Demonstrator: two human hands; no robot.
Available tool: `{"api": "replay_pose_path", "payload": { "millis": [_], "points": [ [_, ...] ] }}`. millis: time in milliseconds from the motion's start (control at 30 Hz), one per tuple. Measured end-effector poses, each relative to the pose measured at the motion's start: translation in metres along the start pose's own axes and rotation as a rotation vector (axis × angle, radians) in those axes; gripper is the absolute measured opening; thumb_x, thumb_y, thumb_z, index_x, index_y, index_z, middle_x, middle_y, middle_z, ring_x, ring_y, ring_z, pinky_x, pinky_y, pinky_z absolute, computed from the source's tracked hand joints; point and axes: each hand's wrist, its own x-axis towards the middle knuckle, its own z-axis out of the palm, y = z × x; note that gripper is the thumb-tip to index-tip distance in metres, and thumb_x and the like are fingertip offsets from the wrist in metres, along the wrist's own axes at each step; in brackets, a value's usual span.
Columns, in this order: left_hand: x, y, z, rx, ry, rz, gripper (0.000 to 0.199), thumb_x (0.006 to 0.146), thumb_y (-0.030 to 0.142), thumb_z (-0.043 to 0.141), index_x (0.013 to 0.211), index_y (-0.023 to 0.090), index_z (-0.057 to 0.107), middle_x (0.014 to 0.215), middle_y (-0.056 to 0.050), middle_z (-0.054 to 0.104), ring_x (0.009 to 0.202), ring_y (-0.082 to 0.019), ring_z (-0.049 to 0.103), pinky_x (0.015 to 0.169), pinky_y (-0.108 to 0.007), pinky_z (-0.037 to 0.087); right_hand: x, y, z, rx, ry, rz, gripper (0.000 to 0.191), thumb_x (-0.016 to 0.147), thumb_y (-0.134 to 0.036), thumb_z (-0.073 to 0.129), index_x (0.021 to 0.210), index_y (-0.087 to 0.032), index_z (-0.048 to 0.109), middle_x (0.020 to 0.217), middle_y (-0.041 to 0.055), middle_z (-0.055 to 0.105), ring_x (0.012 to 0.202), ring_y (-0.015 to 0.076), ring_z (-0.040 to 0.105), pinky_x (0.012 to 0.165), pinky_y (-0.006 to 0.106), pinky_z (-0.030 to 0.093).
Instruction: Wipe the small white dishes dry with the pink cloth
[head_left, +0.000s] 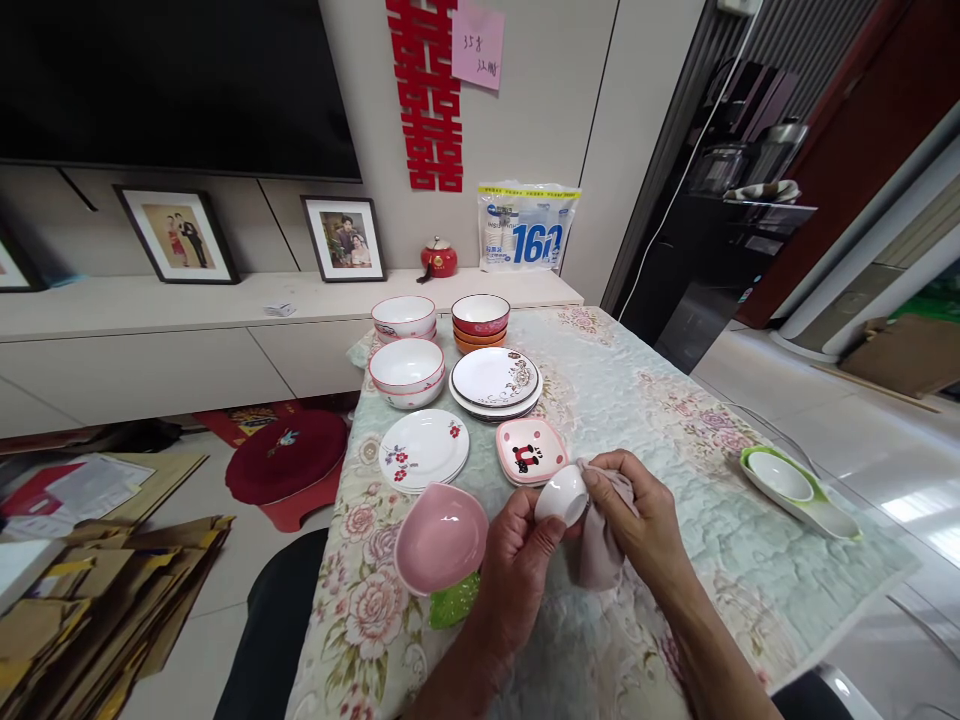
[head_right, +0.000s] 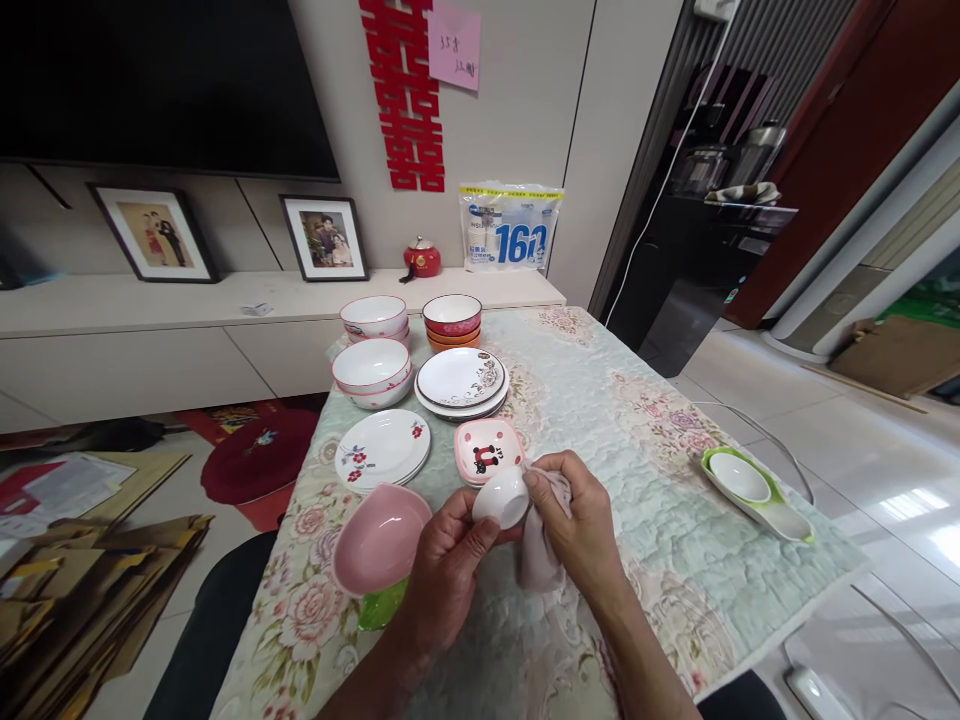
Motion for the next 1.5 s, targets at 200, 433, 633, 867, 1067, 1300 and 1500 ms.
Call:
{"api": "replay_pose_path", "payload": {
  "millis": [200, 433, 633, 867, 1067, 1300, 1500],
  "points": [
    [0.000, 0.007, 0.001, 0.120, 0.092, -0.011, 0.024, 0.080, 0.039, 0.077, 0.079, 0.017, 0.067, 0.077, 0.000, 0.065, 0.077, -0.017, 0.054, 0.071, -0.028, 0.046, -0.010, -0.026, 0.006, -0.053, -0.154, -0.365, 0.006, 0.095, -0.020, 0.061, 0.090, -0.023, 0.064, 0.084, 0.0024, 0.064, 0.080, 0.0183, 0.061, 0.069, 0.030, 0.048],
    [-0.001, 0.005, 0.004, -0.047, 0.053, -0.049, 0.024, 0.075, 0.036, 0.081, 0.086, 0.016, 0.073, 0.085, -0.003, 0.070, 0.083, -0.020, 0.058, 0.077, -0.031, 0.049, -0.003, -0.010, 0.001, -0.036, -0.005, -0.262, 0.008, 0.096, -0.027, 0.062, 0.089, -0.023, 0.065, 0.088, 0.0037, 0.063, 0.083, 0.0197, 0.061, 0.073, 0.032, 0.048],
    [0.001, 0.006, 0.009, -0.265, 0.077, -0.076, 0.033, 0.068, 0.038, 0.088, 0.088, 0.015, 0.076, 0.085, -0.006, 0.075, 0.090, -0.022, 0.065, 0.088, -0.035, 0.048, 0.002, 0.004, -0.005, 0.008, -0.054, -0.071, 0.020, 0.097, -0.038, 0.060, 0.085, -0.022, 0.063, 0.080, 0.0010, 0.061, 0.071, 0.0169, 0.059, 0.064, 0.029, 0.044],
    [0.006, 0.010, 0.006, -0.409, 0.112, -0.103, 0.037, 0.067, 0.032, 0.089, 0.097, 0.014, 0.076, 0.094, -0.008, 0.077, 0.095, -0.024, 0.069, 0.089, -0.034, 0.052, 0.000, -0.001, 0.000, -0.044, -0.140, -0.212, 0.013, 0.096, -0.031, 0.063, 0.086, -0.023, 0.062, 0.082, 0.0020, 0.062, 0.075, 0.0180, 0.060, 0.066, 0.030, 0.046],
    [0.003, 0.009, 0.009, -0.407, 0.111, -0.155, 0.032, 0.068, 0.030, 0.089, 0.092, 0.014, 0.074, 0.085, -0.005, 0.075, 0.081, -0.018, 0.068, 0.077, -0.028, 0.053, -0.007, -0.020, 0.002, -0.142, -0.268, -0.338, 0.015, 0.100, -0.021, 0.051, 0.089, -0.022, 0.061, 0.086, 0.0043, 0.059, 0.080, 0.0191, 0.059, 0.069, 0.032, 0.048],
    [0.002, 0.009, 0.008, -0.388, 0.117, -0.131, 0.037, 0.070, 0.033, 0.088, 0.100, 0.015, 0.075, 0.098, -0.008, 0.077, 0.098, -0.024, 0.069, 0.090, -0.034, 0.051, -0.010, -0.012, 0.005, -0.294, -0.100, -0.251, 0.009, 0.098, -0.025, 0.053, 0.105, -0.023, 0.058, 0.092, 0.0050, 0.064, 0.077, 0.0194, 0.064, 0.067, 0.031, 0.051],
    [0.003, 0.009, 0.010, -0.385, 0.124, -0.135, 0.031, 0.069, 0.033, 0.087, 0.092, 0.016, 0.073, 0.088, -0.006, 0.077, 0.095, -0.025, 0.070, 0.088, -0.036, 0.052, -0.015, -0.022, 0.008, -0.325, -0.191, -0.338, 0.009, 0.099, -0.022, 0.051, 0.099, -0.022, 0.060, 0.086, 0.0043, 0.063, 0.073, 0.0196, 0.063, 0.063, 0.031, 0.049]
  ]
}}
